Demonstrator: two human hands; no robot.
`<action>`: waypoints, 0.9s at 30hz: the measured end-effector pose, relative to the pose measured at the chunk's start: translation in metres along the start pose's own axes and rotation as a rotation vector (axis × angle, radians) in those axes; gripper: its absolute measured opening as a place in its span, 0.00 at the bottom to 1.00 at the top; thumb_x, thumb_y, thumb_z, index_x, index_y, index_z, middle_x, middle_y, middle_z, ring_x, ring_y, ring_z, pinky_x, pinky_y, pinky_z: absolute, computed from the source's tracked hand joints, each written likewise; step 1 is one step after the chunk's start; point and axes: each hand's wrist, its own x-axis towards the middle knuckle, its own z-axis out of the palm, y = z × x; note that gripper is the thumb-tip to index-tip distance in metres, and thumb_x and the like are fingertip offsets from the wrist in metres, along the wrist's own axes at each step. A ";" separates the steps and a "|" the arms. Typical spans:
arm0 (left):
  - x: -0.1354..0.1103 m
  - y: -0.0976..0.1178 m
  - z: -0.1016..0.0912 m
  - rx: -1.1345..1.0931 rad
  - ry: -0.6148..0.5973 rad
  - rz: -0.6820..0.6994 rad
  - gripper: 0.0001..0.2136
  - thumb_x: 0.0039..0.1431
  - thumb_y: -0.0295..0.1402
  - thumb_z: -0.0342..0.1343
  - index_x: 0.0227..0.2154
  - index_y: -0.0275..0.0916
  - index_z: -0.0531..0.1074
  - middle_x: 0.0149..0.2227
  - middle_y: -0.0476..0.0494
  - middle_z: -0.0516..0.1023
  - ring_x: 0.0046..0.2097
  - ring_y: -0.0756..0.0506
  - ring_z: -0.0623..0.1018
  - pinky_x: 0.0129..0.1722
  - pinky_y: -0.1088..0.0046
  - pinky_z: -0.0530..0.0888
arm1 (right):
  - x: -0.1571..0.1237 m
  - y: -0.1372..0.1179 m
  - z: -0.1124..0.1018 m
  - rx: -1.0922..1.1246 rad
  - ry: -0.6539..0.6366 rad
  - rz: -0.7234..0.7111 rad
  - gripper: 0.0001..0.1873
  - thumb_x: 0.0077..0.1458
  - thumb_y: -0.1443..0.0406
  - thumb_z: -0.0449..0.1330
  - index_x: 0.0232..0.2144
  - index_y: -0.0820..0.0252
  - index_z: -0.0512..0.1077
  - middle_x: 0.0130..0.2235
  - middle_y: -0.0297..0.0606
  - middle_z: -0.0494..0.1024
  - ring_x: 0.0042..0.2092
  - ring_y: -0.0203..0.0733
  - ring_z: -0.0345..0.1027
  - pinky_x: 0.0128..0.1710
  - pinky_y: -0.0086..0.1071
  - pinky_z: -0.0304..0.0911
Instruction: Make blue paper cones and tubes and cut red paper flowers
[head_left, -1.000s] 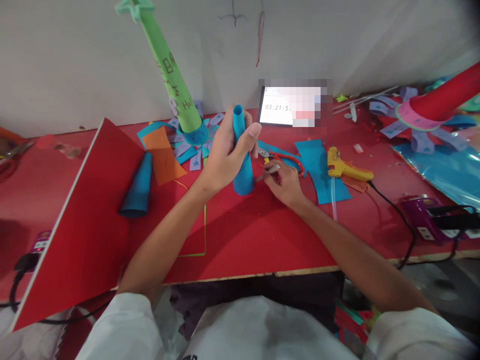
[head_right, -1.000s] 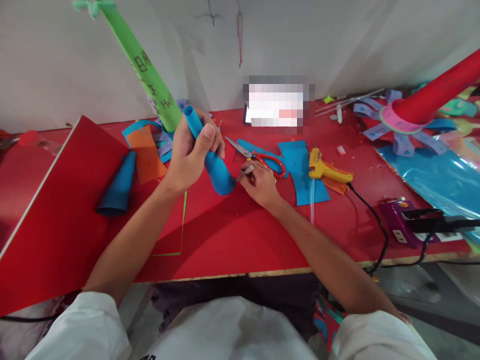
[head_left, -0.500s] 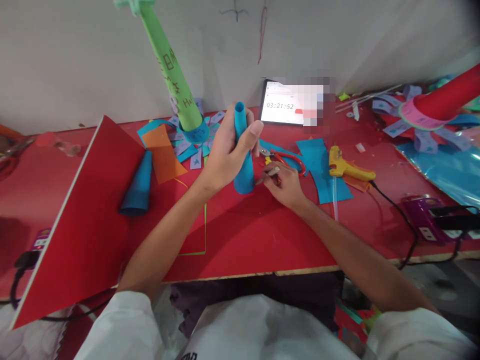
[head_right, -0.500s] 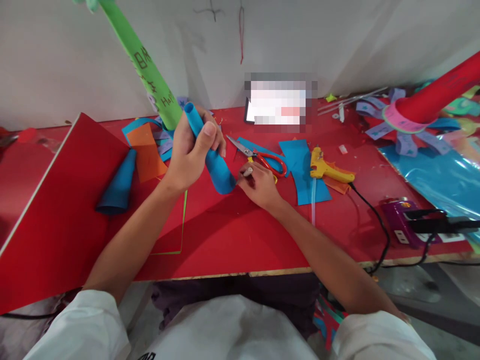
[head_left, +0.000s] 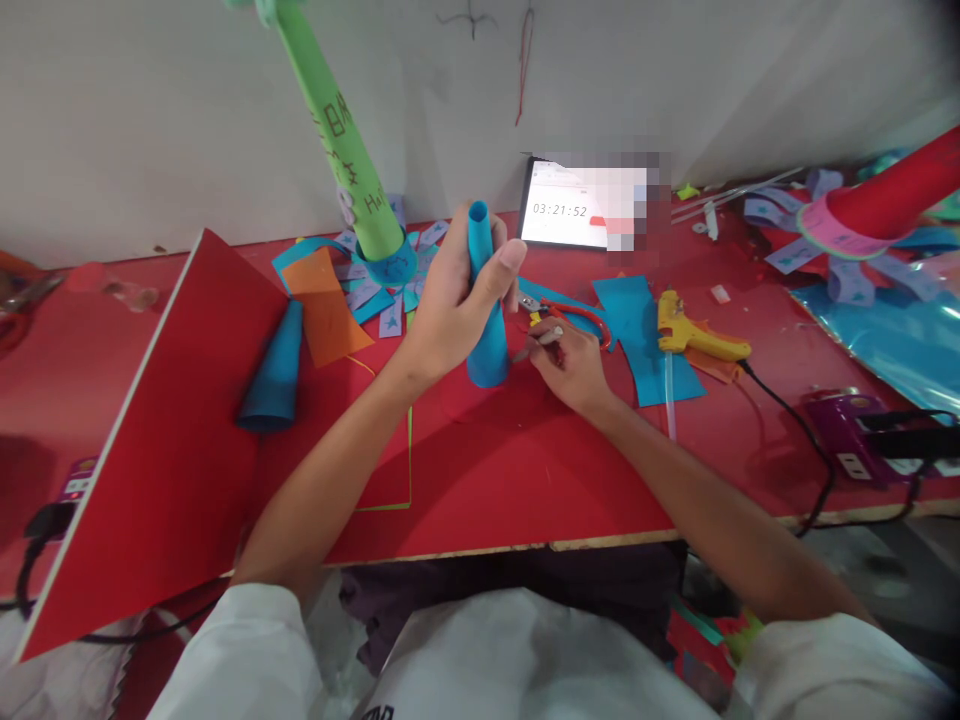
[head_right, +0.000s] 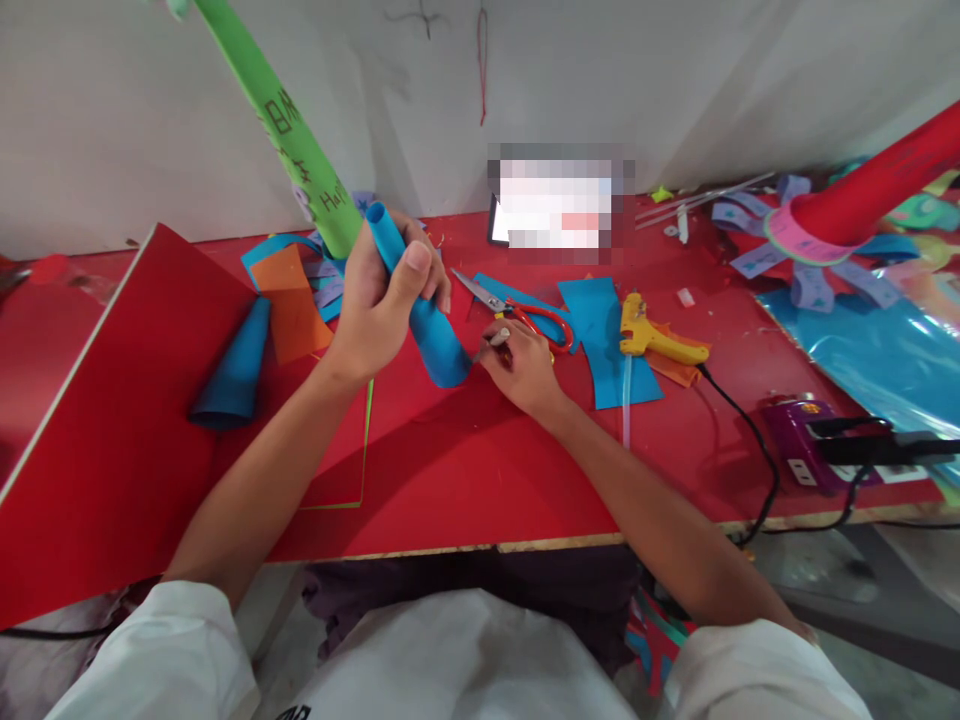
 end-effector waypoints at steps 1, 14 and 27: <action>0.000 0.000 0.000 0.000 0.001 -0.001 0.17 0.73 0.53 0.55 0.37 0.44 0.64 0.29 0.53 0.68 0.26 0.51 0.76 0.29 0.71 0.77 | 0.000 0.000 0.000 -0.003 0.004 0.002 0.06 0.62 0.66 0.60 0.32 0.54 0.70 0.29 0.35 0.76 0.30 0.42 0.69 0.32 0.36 0.63; 0.000 0.000 0.000 0.025 0.006 -0.001 0.18 0.74 0.53 0.54 0.37 0.44 0.64 0.29 0.53 0.69 0.27 0.51 0.77 0.29 0.71 0.77 | 0.001 -0.004 -0.002 0.007 -0.006 0.044 0.06 0.62 0.66 0.60 0.31 0.54 0.70 0.30 0.36 0.77 0.30 0.41 0.69 0.31 0.35 0.63; 0.000 0.000 0.001 0.006 0.009 -0.006 0.17 0.73 0.53 0.55 0.37 0.45 0.64 0.29 0.53 0.70 0.27 0.50 0.76 0.28 0.70 0.76 | 0.000 -0.005 -0.004 0.009 -0.059 0.071 0.05 0.59 0.66 0.60 0.30 0.55 0.71 0.29 0.35 0.77 0.27 0.39 0.65 0.29 0.35 0.62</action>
